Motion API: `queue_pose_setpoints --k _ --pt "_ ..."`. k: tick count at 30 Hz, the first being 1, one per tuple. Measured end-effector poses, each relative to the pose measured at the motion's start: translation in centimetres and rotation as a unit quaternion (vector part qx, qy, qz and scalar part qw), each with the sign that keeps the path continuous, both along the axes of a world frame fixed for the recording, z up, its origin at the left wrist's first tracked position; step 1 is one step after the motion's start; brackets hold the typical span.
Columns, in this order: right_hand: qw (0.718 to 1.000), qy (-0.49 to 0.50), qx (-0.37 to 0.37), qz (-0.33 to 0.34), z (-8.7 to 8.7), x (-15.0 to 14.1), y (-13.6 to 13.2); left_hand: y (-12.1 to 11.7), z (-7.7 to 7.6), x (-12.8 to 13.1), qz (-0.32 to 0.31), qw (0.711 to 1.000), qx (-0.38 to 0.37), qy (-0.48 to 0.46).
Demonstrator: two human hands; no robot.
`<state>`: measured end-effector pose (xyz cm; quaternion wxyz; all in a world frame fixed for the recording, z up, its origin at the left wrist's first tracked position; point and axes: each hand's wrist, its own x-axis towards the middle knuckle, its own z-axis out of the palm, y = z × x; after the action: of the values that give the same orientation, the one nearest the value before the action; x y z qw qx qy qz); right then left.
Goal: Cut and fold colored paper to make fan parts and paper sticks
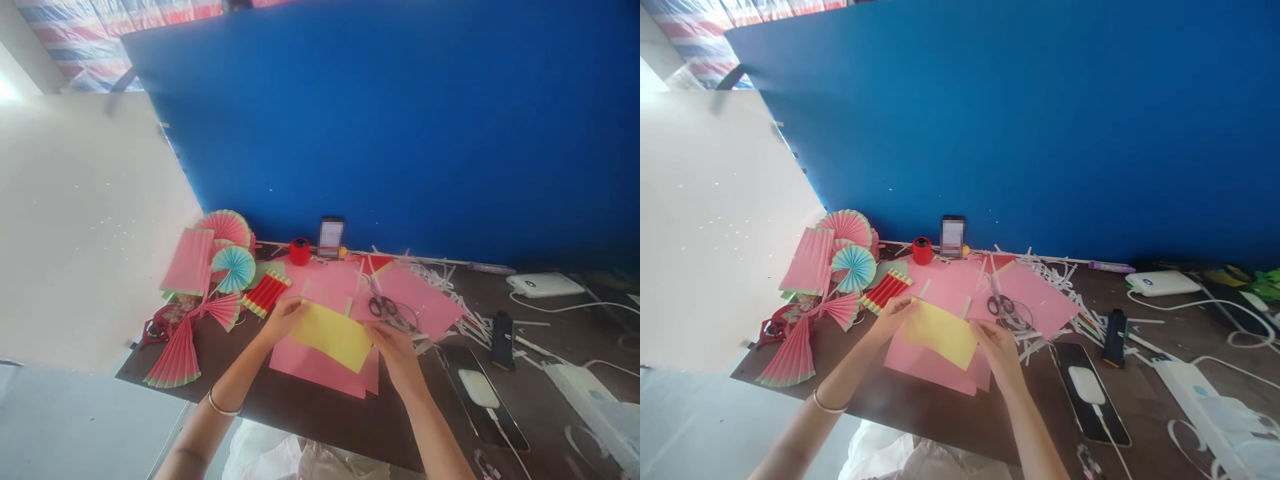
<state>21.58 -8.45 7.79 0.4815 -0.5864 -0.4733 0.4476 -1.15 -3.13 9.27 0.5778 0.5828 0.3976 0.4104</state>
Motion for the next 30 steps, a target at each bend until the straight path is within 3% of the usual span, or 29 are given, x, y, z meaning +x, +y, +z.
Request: queue_pose_setpoints --k 8,15,19,23,27,30 --pt "1.000 -0.004 0.022 -0.009 -1.2 0.0 0.1 -0.2 -0.3 0.3 0.038 0.999 -0.002 -0.007" --pt "0.997 -0.057 0.047 -0.030 -0.2 -0.4 -0.6 0.1 -1.2 0.1 0.055 0.997 0.052 0.009" --pt "0.998 -0.044 0.034 0.008 -0.4 -0.3 -0.4 0.0 -1.3 -0.1 0.051 0.996 0.065 0.034" --pt "0.992 -0.102 0.023 0.068 -0.6 -0.2 -0.3 0.1 -1.2 0.1 0.044 0.996 0.049 0.063" --pt "0.981 -0.172 0.055 0.073 -0.6 -0.6 -0.6 0.5 -1.6 0.4 0.064 0.995 0.034 0.063" --pt "0.983 -0.157 0.055 0.077 -0.8 -0.8 -0.6 0.7 -1.8 0.6 0.073 0.994 0.035 0.078"
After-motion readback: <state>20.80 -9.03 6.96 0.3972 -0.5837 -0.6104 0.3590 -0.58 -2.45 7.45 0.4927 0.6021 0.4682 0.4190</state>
